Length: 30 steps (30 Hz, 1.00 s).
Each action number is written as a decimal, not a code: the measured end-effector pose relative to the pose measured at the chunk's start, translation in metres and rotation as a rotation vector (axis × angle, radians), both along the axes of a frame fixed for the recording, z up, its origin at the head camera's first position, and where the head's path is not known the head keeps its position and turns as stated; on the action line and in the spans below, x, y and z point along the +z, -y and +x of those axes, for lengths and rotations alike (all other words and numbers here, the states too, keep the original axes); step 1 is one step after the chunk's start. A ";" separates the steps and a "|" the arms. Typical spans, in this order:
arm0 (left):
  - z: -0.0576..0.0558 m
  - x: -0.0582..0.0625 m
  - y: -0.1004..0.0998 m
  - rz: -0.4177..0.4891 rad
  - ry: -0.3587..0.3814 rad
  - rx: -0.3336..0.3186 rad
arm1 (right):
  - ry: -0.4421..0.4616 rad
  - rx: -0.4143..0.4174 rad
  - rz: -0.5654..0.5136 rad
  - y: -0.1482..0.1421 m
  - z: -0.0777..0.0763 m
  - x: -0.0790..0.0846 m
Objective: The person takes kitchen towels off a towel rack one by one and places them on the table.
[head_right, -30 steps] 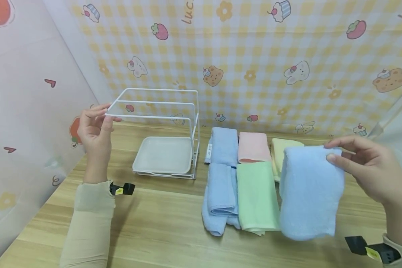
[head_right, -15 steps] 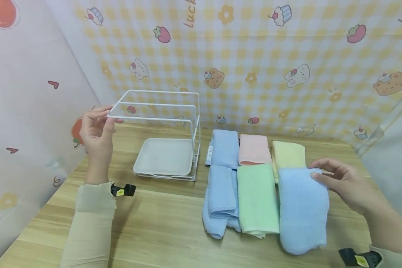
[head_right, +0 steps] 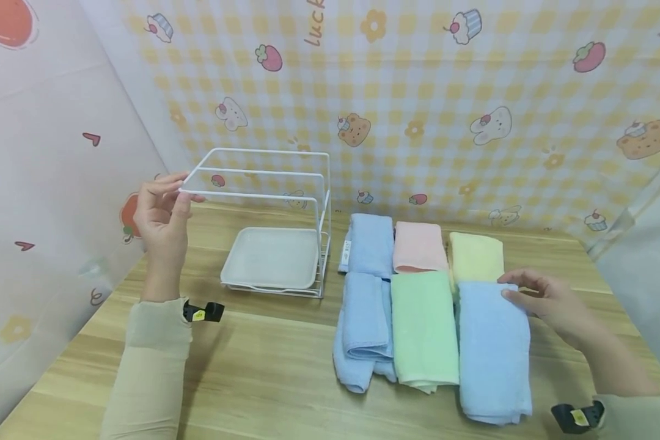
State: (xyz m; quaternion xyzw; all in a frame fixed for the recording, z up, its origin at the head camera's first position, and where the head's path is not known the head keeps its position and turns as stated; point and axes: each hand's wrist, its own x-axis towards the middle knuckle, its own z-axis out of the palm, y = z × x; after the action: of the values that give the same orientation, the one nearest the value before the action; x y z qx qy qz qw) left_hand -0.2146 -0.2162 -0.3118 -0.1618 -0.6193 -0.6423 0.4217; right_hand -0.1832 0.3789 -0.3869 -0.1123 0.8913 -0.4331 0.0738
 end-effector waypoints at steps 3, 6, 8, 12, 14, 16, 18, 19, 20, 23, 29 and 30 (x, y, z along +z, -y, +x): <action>0.000 -0.001 0.002 -0.003 0.015 0.012 | 0.029 0.032 -0.008 0.002 -0.002 -0.003; 0.000 0.000 0.005 -0.010 0.035 0.016 | 0.026 0.035 -0.012 0.005 -0.003 -0.006; 0.001 0.001 0.007 -0.027 0.044 0.020 | 0.008 0.033 0.008 0.007 -0.004 -0.009; 0.002 0.003 0.011 -0.087 0.050 0.053 | -0.019 0.010 0.074 0.012 -0.006 -0.015; 0.004 0.005 0.013 -0.123 0.051 0.070 | -0.037 0.006 0.120 0.014 -0.007 -0.017; 0.005 0.006 0.016 -0.151 0.055 0.083 | -0.055 0.001 0.159 0.016 -0.009 -0.019; 0.007 0.007 0.018 -0.180 0.063 0.094 | -0.077 0.004 0.187 0.018 -0.010 -0.019; 0.008 0.007 0.019 -0.197 0.071 0.100 | -0.085 0.000 0.192 0.019 -0.011 -0.019; 0.008 0.008 0.020 -0.207 0.080 0.105 | -0.094 -0.004 0.198 0.020 -0.011 -0.019; 0.011 0.009 0.023 -0.258 0.111 0.130 | -0.113 -0.002 0.202 0.023 -0.011 -0.019; 0.013 0.013 0.027 -0.314 0.148 0.151 | -0.143 0.005 0.214 0.026 -0.011 -0.020; 0.013 0.014 0.027 -0.322 0.145 0.150 | -0.142 0.003 0.214 0.026 -0.011 -0.019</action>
State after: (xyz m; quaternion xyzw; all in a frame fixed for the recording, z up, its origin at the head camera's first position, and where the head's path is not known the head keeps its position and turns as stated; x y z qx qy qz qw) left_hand -0.2017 -0.2435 -0.2978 -0.1338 -0.7531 -0.5119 0.3912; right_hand -0.1944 0.3532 -0.4061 -0.1355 0.9353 -0.3262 0.0225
